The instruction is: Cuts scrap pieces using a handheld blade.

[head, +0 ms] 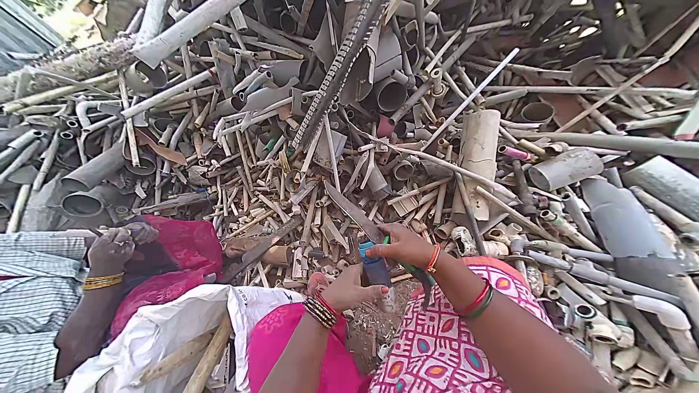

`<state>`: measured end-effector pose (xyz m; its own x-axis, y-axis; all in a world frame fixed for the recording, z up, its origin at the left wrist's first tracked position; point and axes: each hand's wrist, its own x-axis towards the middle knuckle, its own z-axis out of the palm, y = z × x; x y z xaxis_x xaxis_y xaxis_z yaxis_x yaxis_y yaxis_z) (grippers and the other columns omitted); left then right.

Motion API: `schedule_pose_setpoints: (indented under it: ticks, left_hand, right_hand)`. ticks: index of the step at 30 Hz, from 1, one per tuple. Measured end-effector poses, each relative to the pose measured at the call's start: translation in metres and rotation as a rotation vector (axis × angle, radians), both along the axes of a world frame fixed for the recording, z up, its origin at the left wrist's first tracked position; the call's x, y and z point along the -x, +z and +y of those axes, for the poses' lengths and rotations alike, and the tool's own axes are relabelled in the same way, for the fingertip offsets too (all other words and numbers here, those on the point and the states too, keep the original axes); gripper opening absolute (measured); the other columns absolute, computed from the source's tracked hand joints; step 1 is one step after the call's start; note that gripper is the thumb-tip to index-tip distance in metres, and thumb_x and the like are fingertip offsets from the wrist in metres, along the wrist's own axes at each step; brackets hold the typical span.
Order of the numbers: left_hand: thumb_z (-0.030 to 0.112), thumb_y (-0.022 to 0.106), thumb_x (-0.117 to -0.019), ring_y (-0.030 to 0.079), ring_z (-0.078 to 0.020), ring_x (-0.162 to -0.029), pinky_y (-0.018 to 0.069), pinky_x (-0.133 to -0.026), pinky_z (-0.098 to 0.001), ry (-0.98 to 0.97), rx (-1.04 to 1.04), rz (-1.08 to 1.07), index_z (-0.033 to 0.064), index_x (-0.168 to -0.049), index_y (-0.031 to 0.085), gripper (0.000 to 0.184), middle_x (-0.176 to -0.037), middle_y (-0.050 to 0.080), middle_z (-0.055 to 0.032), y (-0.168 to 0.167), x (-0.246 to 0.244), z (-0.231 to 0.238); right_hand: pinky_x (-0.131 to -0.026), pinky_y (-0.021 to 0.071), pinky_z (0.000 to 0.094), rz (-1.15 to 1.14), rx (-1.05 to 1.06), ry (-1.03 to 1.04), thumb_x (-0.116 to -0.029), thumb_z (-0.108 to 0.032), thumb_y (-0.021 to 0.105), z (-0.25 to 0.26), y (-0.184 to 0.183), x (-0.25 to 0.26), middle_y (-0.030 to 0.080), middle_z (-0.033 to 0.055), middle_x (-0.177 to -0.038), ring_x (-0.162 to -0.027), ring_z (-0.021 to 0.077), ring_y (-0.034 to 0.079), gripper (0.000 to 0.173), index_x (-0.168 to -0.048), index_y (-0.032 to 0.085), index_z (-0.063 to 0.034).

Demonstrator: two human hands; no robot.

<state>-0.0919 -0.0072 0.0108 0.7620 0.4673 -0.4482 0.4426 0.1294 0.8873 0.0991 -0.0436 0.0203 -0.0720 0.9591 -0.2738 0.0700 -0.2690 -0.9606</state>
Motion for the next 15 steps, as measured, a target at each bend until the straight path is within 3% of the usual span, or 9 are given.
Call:
schedule_pose_setpoints:
  ticks: [3,6,8,10,13,15]
  left_hand:
    - [-0.001,0.055,-0.0966,0.064,-0.0091,-0.084,0.0559,-0.076,-0.026,0.357,0.165,-0.115,-0.0059,-0.136,0.042,0.042,-0.104,0.06,-0.0094,0.001,-0.009,-0.013]
    - [0.002,0.052,-0.0974,0.062,-0.0094,-0.074,0.0551,-0.067,-0.0255,0.609,0.13,-0.179,-0.0049,-0.134,0.044,0.038,-0.096,0.059,-0.0083,0.01,-0.005,-0.009]
    - [0.0,0.054,-0.0957,0.06,-0.0102,-0.082,0.0524,-0.073,-0.0258,0.613,0.028,-0.134,-0.0067,-0.133,0.045,0.039,-0.102,0.058,-0.0108,0.016,0.006,-0.002]
    - [0.0,0.059,-0.0927,0.06,-0.0158,-0.095,0.0509,-0.085,-0.0305,0.571,-0.063,-0.061,-0.0084,-0.136,0.045,0.046,-0.114,0.058,-0.017,0.019,0.015,0.0]
    - [0.008,0.067,-0.0914,0.061,-0.0281,-0.11,0.0493,-0.096,-0.0435,0.538,-0.178,0.051,-0.0078,-0.141,0.044,0.057,-0.124,0.059,-0.025,0.02,0.031,0.005]
    - [0.014,0.068,-0.0915,0.06,-0.0336,-0.115,0.0479,-0.099,-0.0496,0.54,-0.244,0.079,-0.0078,-0.141,0.044,0.059,-0.127,0.059,-0.0277,0.019,0.041,0.007]
  right_hand:
    - [-0.055,0.0482,0.0174,0.029,0.001,-0.179,-0.0955,-0.014,0.072,0.008,0.005,0.012,0.062,0.0021,-0.083,-0.058,0.0021,0.055,0.033,-0.12,0.057,0.0023]
    - [-0.058,0.0478,0.0211,0.017,-0.022,-0.379,-0.0995,-0.013,0.067,0.017,0.013,0.018,0.055,0.0036,-0.08,-0.059,0.0054,0.052,0.036,-0.128,0.05,0.0024]
    - [-0.068,0.0504,0.0295,-0.07,-0.009,-0.413,-0.0975,-0.005,0.06,0.019,0.02,0.022,0.057,0.0103,-0.093,-0.073,0.0129,0.057,0.044,-0.138,0.046,0.0013]
    - [-0.079,0.0509,0.037,-0.239,-0.025,-0.277,-0.0953,0.0,0.054,0.015,0.03,0.023,0.059,0.0166,-0.106,-0.088,0.0195,0.06,0.049,-0.142,0.042,0.0036]
    - [-0.084,0.0494,0.0398,-0.522,-0.222,0.104,-0.0975,-0.001,0.054,0.012,0.047,0.034,0.062,0.0182,-0.106,-0.093,0.0215,0.061,0.031,-0.127,0.054,0.0079]
    - [-0.093,0.0505,0.0495,-0.653,-0.38,0.199,-0.099,0.0,0.057,0.012,0.052,0.045,0.065,0.025,-0.117,-0.103,0.0328,0.065,0.029,-0.126,0.063,0.0077]
